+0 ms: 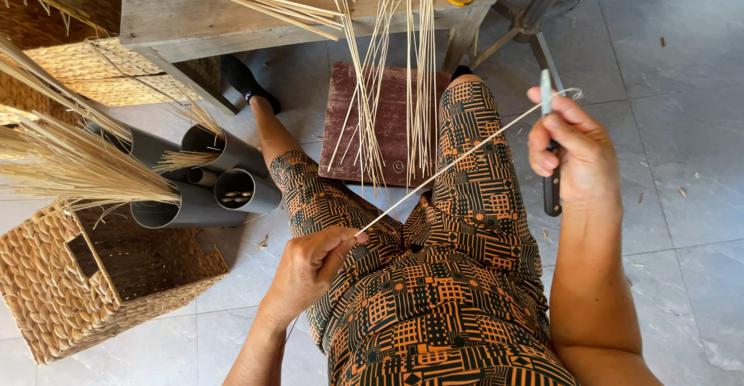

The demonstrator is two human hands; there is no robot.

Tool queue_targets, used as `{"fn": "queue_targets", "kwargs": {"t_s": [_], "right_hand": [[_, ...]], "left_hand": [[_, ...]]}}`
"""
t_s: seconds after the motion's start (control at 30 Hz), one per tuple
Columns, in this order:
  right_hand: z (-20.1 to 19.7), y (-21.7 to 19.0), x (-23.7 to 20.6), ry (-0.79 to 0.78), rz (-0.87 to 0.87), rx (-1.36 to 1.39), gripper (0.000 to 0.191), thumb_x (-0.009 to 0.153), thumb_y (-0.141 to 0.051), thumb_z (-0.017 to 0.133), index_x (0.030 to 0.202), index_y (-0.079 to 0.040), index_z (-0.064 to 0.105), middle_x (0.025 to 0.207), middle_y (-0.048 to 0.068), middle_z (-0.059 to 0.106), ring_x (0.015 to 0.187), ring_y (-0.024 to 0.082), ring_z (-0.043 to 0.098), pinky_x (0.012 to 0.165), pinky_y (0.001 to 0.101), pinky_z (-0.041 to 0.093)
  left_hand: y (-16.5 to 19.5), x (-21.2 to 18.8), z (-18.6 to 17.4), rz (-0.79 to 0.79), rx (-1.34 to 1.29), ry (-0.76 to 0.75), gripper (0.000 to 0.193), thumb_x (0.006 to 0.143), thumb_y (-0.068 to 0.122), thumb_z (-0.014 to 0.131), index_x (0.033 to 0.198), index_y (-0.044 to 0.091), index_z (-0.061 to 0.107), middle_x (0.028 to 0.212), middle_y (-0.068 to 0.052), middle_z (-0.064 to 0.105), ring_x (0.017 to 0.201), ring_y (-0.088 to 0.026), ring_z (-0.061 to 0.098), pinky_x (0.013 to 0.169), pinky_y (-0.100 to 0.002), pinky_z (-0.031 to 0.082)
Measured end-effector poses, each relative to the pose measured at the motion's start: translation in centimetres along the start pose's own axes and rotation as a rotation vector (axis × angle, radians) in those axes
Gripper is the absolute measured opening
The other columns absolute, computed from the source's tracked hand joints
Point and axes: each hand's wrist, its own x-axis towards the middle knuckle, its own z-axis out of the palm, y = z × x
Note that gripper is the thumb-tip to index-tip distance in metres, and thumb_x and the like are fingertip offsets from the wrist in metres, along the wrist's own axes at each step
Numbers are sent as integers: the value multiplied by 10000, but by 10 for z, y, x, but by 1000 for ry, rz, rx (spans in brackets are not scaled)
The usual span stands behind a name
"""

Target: The person sits on a low stool and whittles thin bamboo sticks with a small knife, shaving the surface of each stick by hand. They work one stick at a time across their lap and place the finished sticks on the wooden table with the growing pile of completed skewers.

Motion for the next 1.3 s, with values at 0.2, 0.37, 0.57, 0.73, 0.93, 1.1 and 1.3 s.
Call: {"fn": "queue_targets", "kwargs": {"t_s": [0.2,0.37,0.57,0.73,0.93,1.1,1.3], "right_hand": [[-10,-14,3,123,-62,129,481,1106,-146,552,1579,-76,499,855,42,618,604,102,500,531,251,385],[44,9,-18,-178,133,-185,540,1044,-189,565,1562,-48,502,703,61,608,500,73,457,442,213,354],[122,45,-34,-595,344,-314,492,1025,-79,507,1512,-50,441,737,88,703,480,66,528,425,203,449],[125,50,-32,-518,352,-238,354,1074,-77,499,1410,15,567,757,85,676,531,72,537,472,205,452],[93,43,-20,-291,277,-157,364,1048,-96,528,1386,5,613,718,75,647,496,72,491,442,200,391],[47,19,1,-76,75,124,444,1073,-120,563,1515,-80,551,790,50,621,564,99,513,489,245,409],[27,15,-7,-38,-40,18,427,1100,-75,559,1524,-22,544,916,92,658,683,146,565,572,284,453]], "left_hand": [[-4,0,1,-201,4,59,170,964,38,653,1073,30,782,596,-52,649,479,-46,488,413,-257,368],[-1,19,20,-173,-68,77,191,982,70,622,1104,37,766,601,-18,630,507,-24,560,429,-247,420],[11,40,39,-53,-9,86,184,964,68,662,1121,27,749,683,-79,673,522,-88,591,481,-278,472],[18,41,39,-3,22,131,192,949,48,669,1125,40,744,757,-101,724,533,-117,636,500,-294,512],[19,34,34,61,47,127,163,971,52,658,1106,44,750,786,-92,731,556,-92,634,526,-278,513],[14,28,30,-159,-34,28,176,973,74,649,1098,43,769,621,-60,668,491,-75,578,465,-267,461],[5,32,40,-137,-315,78,227,1005,96,640,1202,20,723,661,-2,664,582,-26,605,523,-206,506]]}}
